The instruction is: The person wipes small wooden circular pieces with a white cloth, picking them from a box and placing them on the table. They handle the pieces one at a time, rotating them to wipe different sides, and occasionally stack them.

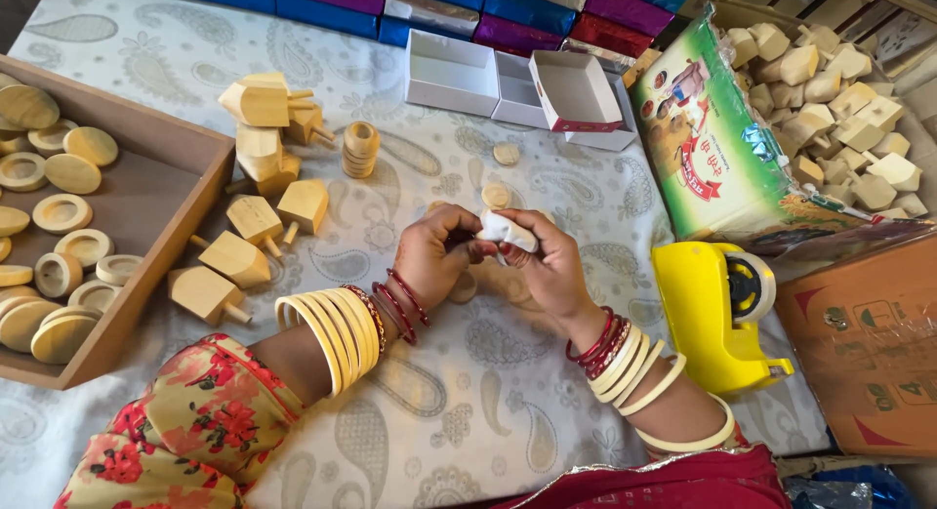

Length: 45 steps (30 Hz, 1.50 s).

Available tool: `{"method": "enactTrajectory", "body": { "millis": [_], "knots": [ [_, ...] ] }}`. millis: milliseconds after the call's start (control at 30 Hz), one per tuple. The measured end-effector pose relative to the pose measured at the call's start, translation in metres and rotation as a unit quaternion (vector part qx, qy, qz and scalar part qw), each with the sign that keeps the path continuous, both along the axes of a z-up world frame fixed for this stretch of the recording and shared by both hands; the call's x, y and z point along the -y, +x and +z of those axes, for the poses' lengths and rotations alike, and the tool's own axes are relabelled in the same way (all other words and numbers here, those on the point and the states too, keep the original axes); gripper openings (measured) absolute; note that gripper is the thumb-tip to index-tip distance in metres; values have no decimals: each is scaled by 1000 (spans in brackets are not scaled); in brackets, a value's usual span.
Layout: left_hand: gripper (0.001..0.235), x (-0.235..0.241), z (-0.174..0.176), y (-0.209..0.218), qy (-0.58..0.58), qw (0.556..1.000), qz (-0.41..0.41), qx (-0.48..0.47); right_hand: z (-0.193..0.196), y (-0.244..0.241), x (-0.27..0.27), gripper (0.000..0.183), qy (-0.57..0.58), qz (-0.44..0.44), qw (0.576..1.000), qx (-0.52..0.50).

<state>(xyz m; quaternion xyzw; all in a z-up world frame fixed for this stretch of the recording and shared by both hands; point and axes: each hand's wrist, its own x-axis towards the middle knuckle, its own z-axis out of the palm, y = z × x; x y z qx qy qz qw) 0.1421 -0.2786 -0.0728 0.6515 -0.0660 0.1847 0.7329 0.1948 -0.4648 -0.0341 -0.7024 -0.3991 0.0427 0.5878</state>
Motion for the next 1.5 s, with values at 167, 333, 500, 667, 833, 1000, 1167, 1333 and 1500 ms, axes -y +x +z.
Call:
{"method": "enactTrajectory", "body": {
  "millis": [167, 333, 500, 667, 833, 1000, 1167, 1333, 1500],
  "knots": [
    [20, -2, 10, 2, -78, 996, -6, -30, -7, 11, 5, 45, 110, 53, 954, -274],
    [33, -5, 10, -3, 83, 993, 44, 78, 2, 23, 16, 47, 91, 117, 923, -355],
    [40, -3, 15, -8, 125, 986, 33, 105, -10, 34, 29, 42, -29, 89, 971, -218],
    [34, -6, 12, -1, 78, 996, -1, 50, -18, 28, 15, 37, 46, 54, 980, -187],
    [35, -6, 9, 4, -10, 998, -44, -33, -2, 16, 0, 32, 114, -16, 975, -189],
    [39, -15, -12, 23, -208, 968, -97, -103, 12, 12, 0, 37, 86, -71, 994, -13],
    [44, -12, -15, 20, -209, 958, -167, -103, 27, -9, -6, 25, -103, -114, 911, 382],
    [44, -13, 1, 12, -163, 968, -192, -11, 38, -14, -3, 17, -124, -103, 866, 473],
    [43, -12, 0, 9, -176, 961, -206, -47, 47, -14, -6, 20, -81, -79, 880, 461]
  ]
}}
